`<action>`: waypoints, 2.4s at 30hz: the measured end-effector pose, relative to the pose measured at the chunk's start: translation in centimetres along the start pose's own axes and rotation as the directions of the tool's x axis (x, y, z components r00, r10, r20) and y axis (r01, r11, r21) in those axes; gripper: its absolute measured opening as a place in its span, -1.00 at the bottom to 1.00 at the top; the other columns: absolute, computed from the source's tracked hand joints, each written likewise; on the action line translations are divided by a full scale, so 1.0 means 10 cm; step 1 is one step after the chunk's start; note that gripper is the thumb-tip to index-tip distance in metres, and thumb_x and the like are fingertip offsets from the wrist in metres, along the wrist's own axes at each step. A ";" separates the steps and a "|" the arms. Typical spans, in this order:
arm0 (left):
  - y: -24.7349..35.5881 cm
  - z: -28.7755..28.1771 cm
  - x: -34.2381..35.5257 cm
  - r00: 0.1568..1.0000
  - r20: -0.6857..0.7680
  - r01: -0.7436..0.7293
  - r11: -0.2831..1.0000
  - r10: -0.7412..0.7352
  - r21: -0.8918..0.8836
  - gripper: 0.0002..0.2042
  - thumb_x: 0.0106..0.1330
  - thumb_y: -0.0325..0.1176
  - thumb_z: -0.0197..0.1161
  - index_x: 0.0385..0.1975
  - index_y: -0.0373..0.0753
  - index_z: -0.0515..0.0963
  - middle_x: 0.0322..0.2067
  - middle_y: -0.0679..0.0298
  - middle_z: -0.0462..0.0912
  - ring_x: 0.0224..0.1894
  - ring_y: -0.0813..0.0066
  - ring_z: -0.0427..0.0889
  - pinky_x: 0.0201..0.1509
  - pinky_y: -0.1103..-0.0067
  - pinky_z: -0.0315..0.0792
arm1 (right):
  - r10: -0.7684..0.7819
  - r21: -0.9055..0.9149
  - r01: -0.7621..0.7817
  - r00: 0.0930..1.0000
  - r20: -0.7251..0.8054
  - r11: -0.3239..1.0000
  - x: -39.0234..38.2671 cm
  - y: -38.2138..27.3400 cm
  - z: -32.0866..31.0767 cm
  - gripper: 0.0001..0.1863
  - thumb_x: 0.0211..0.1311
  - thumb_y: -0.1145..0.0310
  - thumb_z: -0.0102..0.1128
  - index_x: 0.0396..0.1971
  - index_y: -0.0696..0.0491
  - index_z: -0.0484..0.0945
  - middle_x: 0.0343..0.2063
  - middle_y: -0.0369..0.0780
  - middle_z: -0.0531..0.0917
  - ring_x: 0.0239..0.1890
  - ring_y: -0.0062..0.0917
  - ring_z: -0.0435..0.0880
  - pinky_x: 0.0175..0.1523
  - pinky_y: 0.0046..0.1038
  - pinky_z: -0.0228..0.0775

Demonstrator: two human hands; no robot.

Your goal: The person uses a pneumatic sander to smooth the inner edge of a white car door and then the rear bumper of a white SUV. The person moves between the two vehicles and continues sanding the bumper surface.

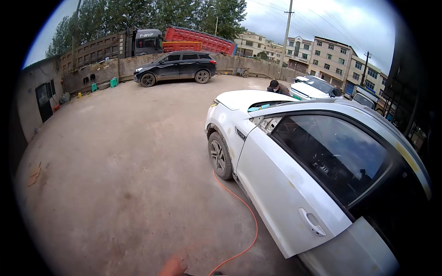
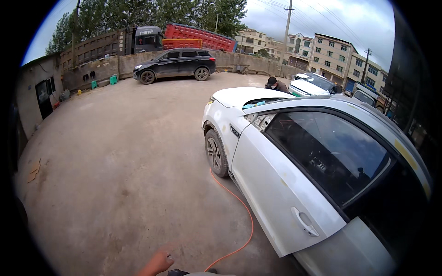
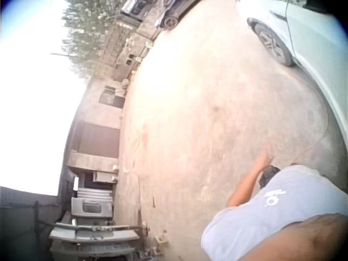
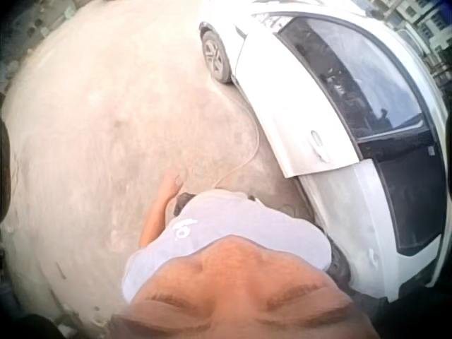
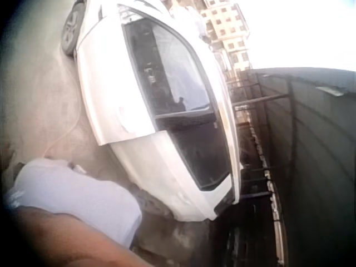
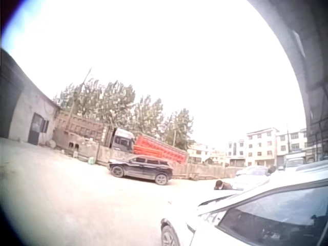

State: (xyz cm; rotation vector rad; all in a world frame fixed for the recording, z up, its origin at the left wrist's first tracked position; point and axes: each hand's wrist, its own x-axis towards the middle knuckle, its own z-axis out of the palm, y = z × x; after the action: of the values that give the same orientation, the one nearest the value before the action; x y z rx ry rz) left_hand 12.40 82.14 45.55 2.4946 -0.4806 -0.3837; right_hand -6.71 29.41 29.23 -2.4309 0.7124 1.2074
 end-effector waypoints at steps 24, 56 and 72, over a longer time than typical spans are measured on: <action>-2.26 -1.58 2.62 0.984 0.172 0.165 0.112 0.050 -0.980 -0.46 0.39 -0.18 0.46 0.23 -0.36 0.47 0.00 0.16 0.68 0.02 0.36 0.70 0.08 0.44 0.62 | -0.615 0.222 0.668 0.742 -0.267 0.710 -0.72 -5.53 -1.88 -0.23 -0.12 -0.03 0.53 0.09 0.14 0.63 -0.17 0.01 0.76 -0.09 -0.10 0.75 0.09 -0.18 0.56; -2.63 -4.07 9.22 0.907 0.390 0.265 0.504 0.160 -0.822 -0.56 0.64 -0.01 0.07 0.00 -0.32 0.66 -0.20 0.24 0.75 -0.23 0.50 0.73 -0.13 0.43 0.68 | -0.236 0.203 0.715 0.464 -0.854 0.668 2.70 -9.00 -6.17 -0.13 -0.16 0.13 0.69 0.16 0.24 0.52 -0.09 0.10 0.70 -0.06 -0.03 0.75 0.05 -0.20 0.59; -1.96 -2.77 12.39 0.605 0.723 0.251 0.782 0.333 -0.570 -0.50 0.65 -0.01 0.03 -0.12 -0.43 0.65 -0.35 0.05 0.75 -0.44 0.27 0.79 -0.44 0.42 0.73 | 0.348 0.434 0.565 0.260 -0.901 0.701 3.39 -8.65 -7.58 -0.26 -0.26 0.19 0.72 -0.06 0.20 0.54 -0.35 -0.02 0.63 -0.35 -0.13 0.71 -0.20 -0.25 0.57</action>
State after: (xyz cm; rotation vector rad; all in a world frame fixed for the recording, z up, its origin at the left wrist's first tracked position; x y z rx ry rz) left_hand 138.43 59.05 35.85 1.5103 -0.6154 -1.4356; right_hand 108.57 52.89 52.42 -2.1220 0.9702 -0.8590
